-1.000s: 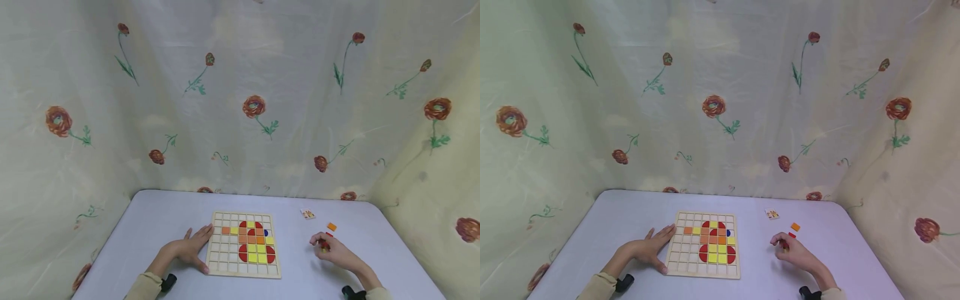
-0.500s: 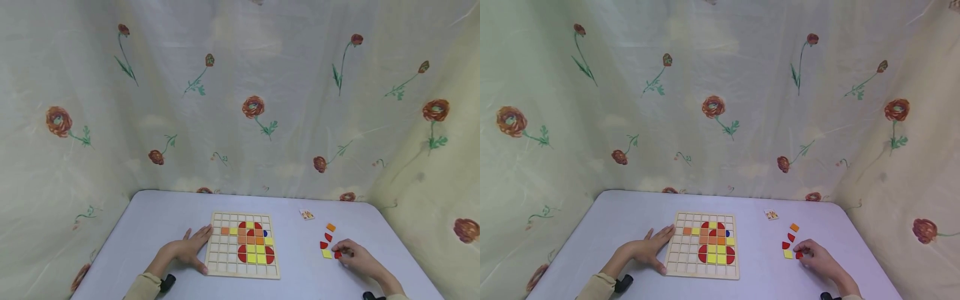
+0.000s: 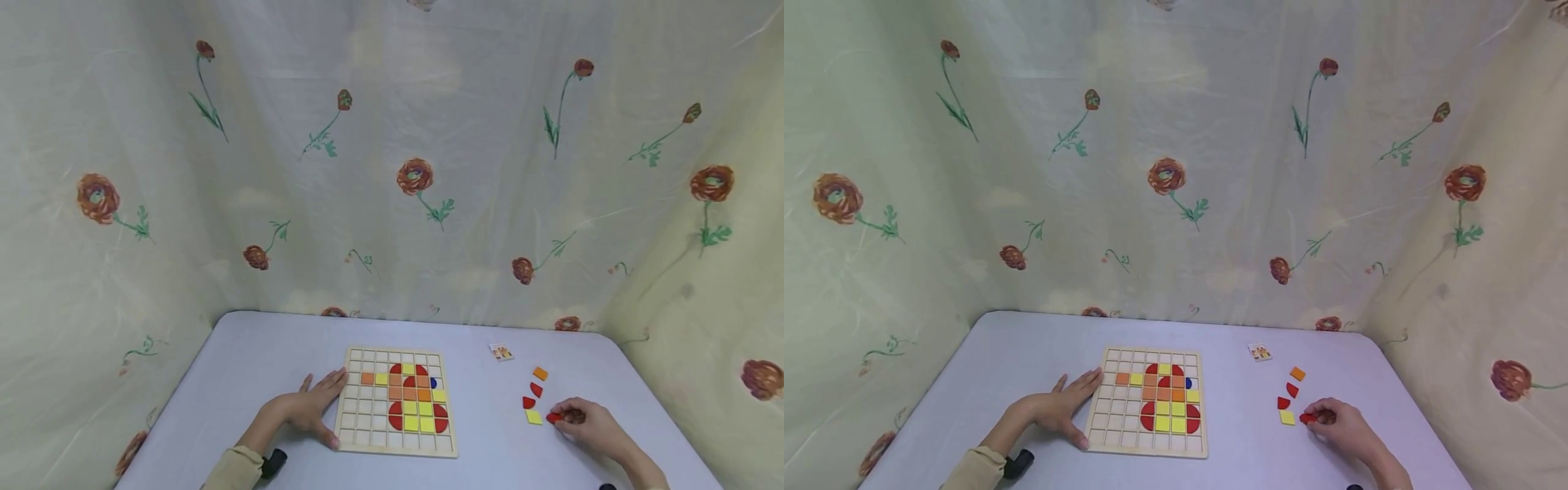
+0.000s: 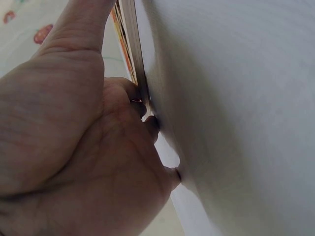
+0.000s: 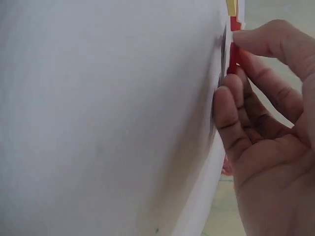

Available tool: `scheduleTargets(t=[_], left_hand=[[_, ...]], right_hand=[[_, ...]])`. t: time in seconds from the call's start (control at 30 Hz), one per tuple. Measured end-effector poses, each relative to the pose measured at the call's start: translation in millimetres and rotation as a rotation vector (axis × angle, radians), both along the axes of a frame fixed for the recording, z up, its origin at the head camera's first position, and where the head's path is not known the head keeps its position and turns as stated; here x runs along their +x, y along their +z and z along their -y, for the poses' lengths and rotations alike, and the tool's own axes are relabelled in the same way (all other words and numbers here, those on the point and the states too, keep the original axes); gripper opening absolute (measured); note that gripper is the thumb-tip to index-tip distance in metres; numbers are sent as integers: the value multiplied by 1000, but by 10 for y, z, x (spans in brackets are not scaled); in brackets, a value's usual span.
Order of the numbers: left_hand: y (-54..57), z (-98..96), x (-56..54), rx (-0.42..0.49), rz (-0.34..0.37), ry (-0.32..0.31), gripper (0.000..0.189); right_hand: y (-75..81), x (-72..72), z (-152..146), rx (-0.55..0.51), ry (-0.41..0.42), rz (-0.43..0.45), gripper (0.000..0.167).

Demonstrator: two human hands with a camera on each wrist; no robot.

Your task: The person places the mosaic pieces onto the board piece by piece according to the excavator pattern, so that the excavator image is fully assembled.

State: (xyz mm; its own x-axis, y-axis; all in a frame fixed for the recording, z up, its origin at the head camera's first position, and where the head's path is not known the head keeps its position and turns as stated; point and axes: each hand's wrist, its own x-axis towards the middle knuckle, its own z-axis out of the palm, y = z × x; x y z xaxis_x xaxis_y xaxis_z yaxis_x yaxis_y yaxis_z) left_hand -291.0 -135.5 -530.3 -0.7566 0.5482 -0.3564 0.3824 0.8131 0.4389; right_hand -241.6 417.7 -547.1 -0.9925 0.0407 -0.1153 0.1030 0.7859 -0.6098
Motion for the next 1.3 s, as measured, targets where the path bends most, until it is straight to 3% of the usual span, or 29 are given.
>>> scheduleTargets(t=[0.17, 0.23, 0.5, 0.8, 1.03, 1.3], left_hand=[[-12, 18, 7, 10, -2, -5, 128], [-15, 22, 9, 15, -1, -6, 128], [13, 29, 22, 21, 7, 0, 128], [-14, 18, -6, 1, -3, -4, 127], [4, 22, -4, 1, -13, -24, 126], [-12, 29, -7, 6, -18, -38, 125]], right_hand=[[74, -49, 234, -59, 11, -38, 33], [114, -87, 401, -95, 50, -45, 32], [218, -351, 1349, -177, 280, -42, 23], [246, -738, 2419, -154, 524, -87, 16], [218, -931, 3023, -129, 597, -87, 14], [142, -1000, 3368, -44, 608, -100, 13]])
